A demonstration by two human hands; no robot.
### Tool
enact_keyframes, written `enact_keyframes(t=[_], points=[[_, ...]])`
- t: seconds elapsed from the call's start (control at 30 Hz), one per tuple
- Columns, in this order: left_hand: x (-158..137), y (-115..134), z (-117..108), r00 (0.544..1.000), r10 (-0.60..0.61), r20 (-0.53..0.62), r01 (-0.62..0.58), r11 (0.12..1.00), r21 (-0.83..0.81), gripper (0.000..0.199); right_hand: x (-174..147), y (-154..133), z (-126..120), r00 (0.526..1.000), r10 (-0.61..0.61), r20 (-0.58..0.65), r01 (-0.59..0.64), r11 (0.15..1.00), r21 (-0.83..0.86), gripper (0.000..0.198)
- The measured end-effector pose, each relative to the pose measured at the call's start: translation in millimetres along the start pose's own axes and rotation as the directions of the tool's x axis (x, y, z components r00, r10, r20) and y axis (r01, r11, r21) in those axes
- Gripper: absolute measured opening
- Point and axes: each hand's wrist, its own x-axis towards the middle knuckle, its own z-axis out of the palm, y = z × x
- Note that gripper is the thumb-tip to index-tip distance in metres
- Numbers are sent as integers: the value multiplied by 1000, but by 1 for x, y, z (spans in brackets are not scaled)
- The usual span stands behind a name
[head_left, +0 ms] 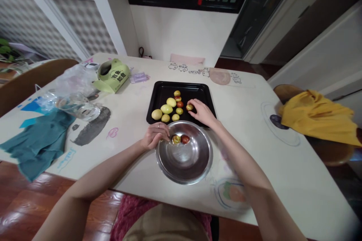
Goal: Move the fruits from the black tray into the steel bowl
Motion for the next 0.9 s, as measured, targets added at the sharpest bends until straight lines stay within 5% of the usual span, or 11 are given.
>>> enact_keyframes(t=[0.13,0.23,0.37,0.5,0.7,0.9], points=[[-2,-2,0,1000,8,6,-8,1000,1,53,-23,-31,-23,997,-51,-52,55,996,67,25],[-2,-2,0,1000,1,25,-1,1000,8,54,-43,-64,-35,983,-178,37,170,973,154,24],[-1,-2,0,999,-20,41,20,1000,1,59,-59,-102,-34,859,-380,342,327,923,202,24],[-1,-2,3,1000,-4,-20,4,1000,-22,57,-66,-120,-20,761,-433,483,422,896,137,27],[-7,-3,7,993,-84,-82,82,996,-29,64,-75,-125,-1,725,-448,522,510,860,29,28],[-6,-2,6,989,-90,-122,87,996,-27,59,-77,-127,4,739,-428,521,525,850,-47,23]])
